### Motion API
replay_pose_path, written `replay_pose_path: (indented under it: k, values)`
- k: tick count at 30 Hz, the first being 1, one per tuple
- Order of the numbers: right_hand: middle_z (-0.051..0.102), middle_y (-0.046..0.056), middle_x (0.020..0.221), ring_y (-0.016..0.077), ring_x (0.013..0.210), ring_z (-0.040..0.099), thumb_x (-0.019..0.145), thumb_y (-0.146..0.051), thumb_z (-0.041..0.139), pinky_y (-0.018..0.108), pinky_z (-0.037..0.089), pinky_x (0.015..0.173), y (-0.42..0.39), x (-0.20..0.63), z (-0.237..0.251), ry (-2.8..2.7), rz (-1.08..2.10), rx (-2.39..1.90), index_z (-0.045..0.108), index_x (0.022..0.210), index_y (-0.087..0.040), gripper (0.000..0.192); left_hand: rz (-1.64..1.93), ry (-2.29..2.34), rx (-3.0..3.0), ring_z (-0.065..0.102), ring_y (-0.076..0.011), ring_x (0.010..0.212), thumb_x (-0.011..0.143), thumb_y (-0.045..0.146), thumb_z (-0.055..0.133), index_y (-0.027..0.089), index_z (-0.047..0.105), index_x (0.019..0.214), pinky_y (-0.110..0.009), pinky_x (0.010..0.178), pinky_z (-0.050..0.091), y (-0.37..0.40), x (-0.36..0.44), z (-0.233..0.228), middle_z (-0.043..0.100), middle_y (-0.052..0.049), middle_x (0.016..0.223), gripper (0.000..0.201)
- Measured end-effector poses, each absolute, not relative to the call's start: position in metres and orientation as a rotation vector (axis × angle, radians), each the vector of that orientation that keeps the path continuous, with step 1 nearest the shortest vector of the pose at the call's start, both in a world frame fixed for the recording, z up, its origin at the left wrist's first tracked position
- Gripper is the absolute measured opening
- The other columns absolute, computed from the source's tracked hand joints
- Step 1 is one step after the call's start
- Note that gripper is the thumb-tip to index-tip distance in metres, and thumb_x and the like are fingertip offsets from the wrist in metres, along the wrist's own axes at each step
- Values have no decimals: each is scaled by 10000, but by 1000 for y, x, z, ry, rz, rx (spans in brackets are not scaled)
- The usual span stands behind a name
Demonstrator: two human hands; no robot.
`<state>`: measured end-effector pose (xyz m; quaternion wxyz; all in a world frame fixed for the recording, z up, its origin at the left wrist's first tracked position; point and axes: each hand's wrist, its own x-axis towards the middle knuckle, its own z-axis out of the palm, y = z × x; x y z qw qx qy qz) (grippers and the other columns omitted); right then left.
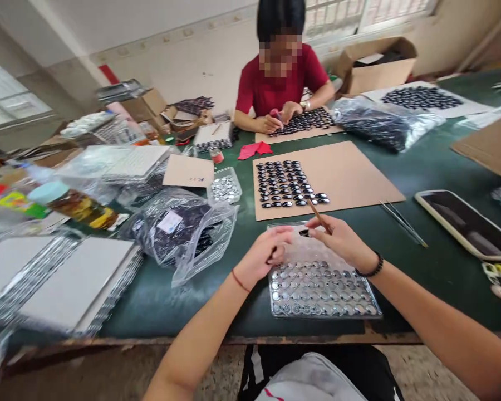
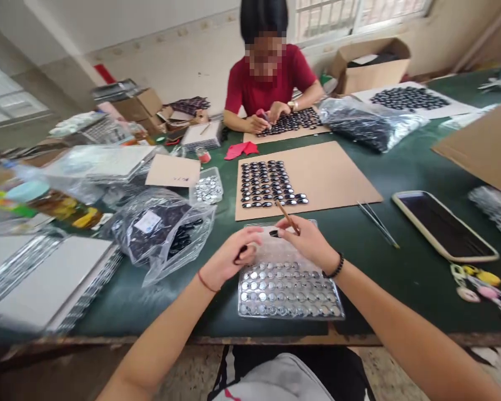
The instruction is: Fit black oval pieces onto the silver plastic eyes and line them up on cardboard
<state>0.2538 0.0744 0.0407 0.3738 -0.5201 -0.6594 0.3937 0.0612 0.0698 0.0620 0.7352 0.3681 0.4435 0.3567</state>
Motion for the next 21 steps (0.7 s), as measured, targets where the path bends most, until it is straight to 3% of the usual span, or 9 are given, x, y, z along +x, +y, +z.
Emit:
replay_pose_path:
  k: [2, 4, 9, 12, 15, 17, 19, 21]
  values:
    - [615, 42, 824, 180, 726, 554, 758, -339, 541, 285, 429, 652, 90, 264, 45, -1663, 839, -1387, 588, 874, -158, 219, 883, 890, 414, 373, -13, 411, 742, 142, 529, 111, 566, 827, -127, 354, 301, 77, 55, 68, 520, 1, 653, 98]
    - [616, 39, 820, 174, 723, 549, 765, -286, 534, 282, 420, 657, 112, 277, 47, -1656, 645, -1476, 593, 855, -154, 170, 976, 876, 201, 491, -46, 525, 743, 73, 503, 104, 540, 811, -137, 437, 413, 79, 51, 74, 525, -28, 694, 84]
    - [617, 38, 827, 161, 755, 538, 767, -174, 523, 263, 398, 688, 178, 309, 32, -1696, 415, -1632, 599, 830, -136, 106, 984, 928, 182, 595, -165, 854, 679, -102, 408, 99, 524, 923, -254, 690, 523, 73, 52, 75, 566, -111, 923, 337]
    - [617, 38, 781, 148, 728, 535, 756, -142, 528, 245, 392, 675, 202, 317, 19, -1748, 420, -1660, 608, 790, -124, 89, 984, 937, 263, 588, -175, 913, 712, -70, 435, 105, 535, 955, -253, 729, 524, 71, 55, 71, 555, -128, 1068, 316]
    - [605, 51, 753, 152, 701, 523, 780, -165, 513, 255, 380, 661, 212, 318, 9, -1811, 398, -1691, 619, 783, -120, 115, 936, 920, 366, 600, -101, 750, 751, 38, 514, 123, 542, 1006, -148, 545, 504, 72, 55, 68, 556, -123, 1106, 270]
    - [592, 77, 807, 172, 754, 513, 810, -201, 493, 273, 368, 688, 214, 317, 5, -1842, 359, -1704, 620, 800, -115, 154, 907, 893, 426, 539, -39, 575, 766, 106, 533, 138, 535, 1041, -87, 361, 379, 73, 55, 67, 578, -117, 1058, 277]
    - [572, 100, 871, 187, 816, 500, 833, -222, 473, 285, 356, 722, 214, 315, 2, -1859, 331, -1710, 616, 803, -109, 184, 905, 887, 471, 440, -6, 453, 782, 176, 533, 146, 531, 1049, -84, 287, 254, 74, 56, 65, 605, -93, 942, 269]
    - [559, 108, 885, 189, 836, 494, 840, -223, 470, 284, 351, 739, 214, 314, 1, -1851, 328, -1716, 610, 779, -106, 193, 925, 902, 486, 341, 5, 374, 793, 229, 523, 144, 540, 1005, -96, 281, 214, 75, 58, 62, 586, -24, 730, 230]
